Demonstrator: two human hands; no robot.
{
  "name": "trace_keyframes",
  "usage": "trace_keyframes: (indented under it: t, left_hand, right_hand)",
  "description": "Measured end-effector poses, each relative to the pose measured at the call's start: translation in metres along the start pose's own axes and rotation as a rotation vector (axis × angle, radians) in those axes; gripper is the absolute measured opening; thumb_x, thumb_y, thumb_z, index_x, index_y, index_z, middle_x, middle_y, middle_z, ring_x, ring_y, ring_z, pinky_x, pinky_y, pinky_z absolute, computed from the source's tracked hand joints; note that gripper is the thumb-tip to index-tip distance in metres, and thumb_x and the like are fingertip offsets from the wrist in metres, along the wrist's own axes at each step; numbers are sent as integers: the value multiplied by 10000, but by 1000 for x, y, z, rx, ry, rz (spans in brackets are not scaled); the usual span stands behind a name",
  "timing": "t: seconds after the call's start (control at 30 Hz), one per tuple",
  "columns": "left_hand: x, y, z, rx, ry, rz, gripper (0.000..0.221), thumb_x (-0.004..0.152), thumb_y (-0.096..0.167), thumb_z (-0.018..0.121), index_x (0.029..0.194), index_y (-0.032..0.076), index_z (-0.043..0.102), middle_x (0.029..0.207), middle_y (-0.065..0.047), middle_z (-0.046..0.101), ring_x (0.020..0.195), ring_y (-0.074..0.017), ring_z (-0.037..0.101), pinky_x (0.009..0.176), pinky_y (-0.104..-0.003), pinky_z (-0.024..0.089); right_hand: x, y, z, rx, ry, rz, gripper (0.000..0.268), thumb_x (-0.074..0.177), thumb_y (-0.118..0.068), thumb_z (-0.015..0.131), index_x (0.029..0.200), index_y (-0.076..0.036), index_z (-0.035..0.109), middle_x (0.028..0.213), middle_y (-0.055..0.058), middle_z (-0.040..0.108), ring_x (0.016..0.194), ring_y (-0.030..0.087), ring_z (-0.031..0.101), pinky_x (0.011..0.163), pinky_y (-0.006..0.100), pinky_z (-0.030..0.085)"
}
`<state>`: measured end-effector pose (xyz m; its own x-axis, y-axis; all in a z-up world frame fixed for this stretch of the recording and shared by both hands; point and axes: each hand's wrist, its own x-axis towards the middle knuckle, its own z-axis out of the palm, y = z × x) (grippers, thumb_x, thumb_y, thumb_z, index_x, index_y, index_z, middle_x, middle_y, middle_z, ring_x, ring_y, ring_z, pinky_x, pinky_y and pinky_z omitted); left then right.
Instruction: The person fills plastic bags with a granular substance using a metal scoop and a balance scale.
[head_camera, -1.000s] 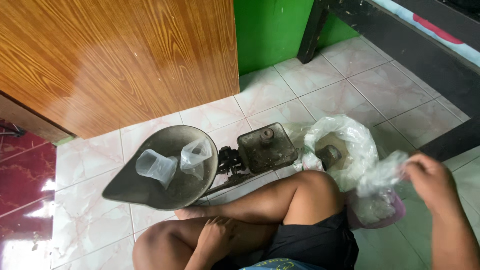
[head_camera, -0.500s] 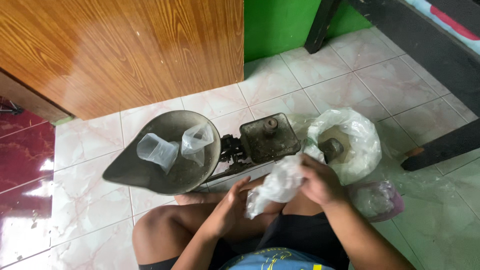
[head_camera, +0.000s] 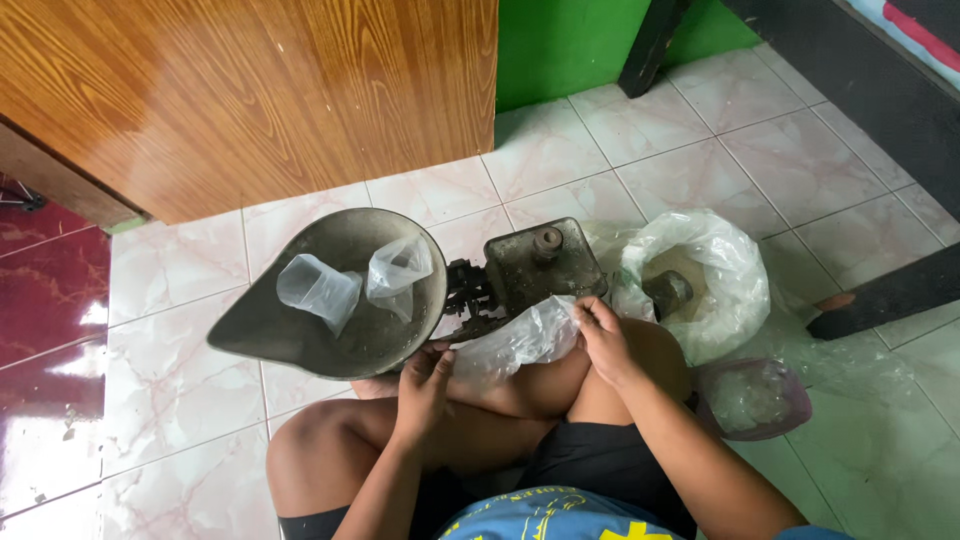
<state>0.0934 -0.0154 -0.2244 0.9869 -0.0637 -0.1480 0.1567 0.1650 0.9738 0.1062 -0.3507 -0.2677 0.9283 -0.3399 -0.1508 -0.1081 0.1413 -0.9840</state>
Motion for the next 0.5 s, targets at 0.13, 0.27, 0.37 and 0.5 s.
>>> trace_keyframes:
  t: [0.13, 0.27, 0.37, 0.5]
  left_hand:
    - [-22, 28, 17, -58, -94, -102, 547, 905, 192, 810, 1343, -24, 562, 1275, -210, 671, 1103, -286, 623, 943, -424, 524]
    - [-29, -9, 26, 191, -370, -124, 757, 773, 212, 919, 1425, 45, 573, 1246, -249, 698, 1187, -376, 661, 1040, -492, 500]
    - [-25, 5, 29, 318, -362, -117, 661, 786, 144, 855, 1395, 83, 606, 1098, -220, 761, 1070, -363, 731, 961, -474, 554]
    - [-11, 11, 13, 186, -184, -190, 511, 886, 72, 741, 1374, 52, 591, 1062, -249, 739, 999, -339, 709, 909, -474, 552]
  right_hand:
    - [-9, -12, 8, 49, -32, 27, 62, 1035, -226, 625, 1062, -178, 653, 760, -44, 485, 602, 46, 523, 472, 146, 489]
    - [-19, -18, 13, 6, -40, -63, 72, 1043, -193, 609, 1074, -159, 664, 722, -51, 470, 609, 25, 456, 494, 142, 369]
    - [-22, -30, 15, -15, 26, -94, 63, 1045, -176, 608, 1057, -160, 668, 728, -47, 477, 643, 36, 441, 525, 156, 377]
    - [1, 0, -4, 16, 136, -110, 78, 1045, -168, 600, 1083, -177, 668, 667, -51, 427, 544, 23, 409, 438, 140, 343]
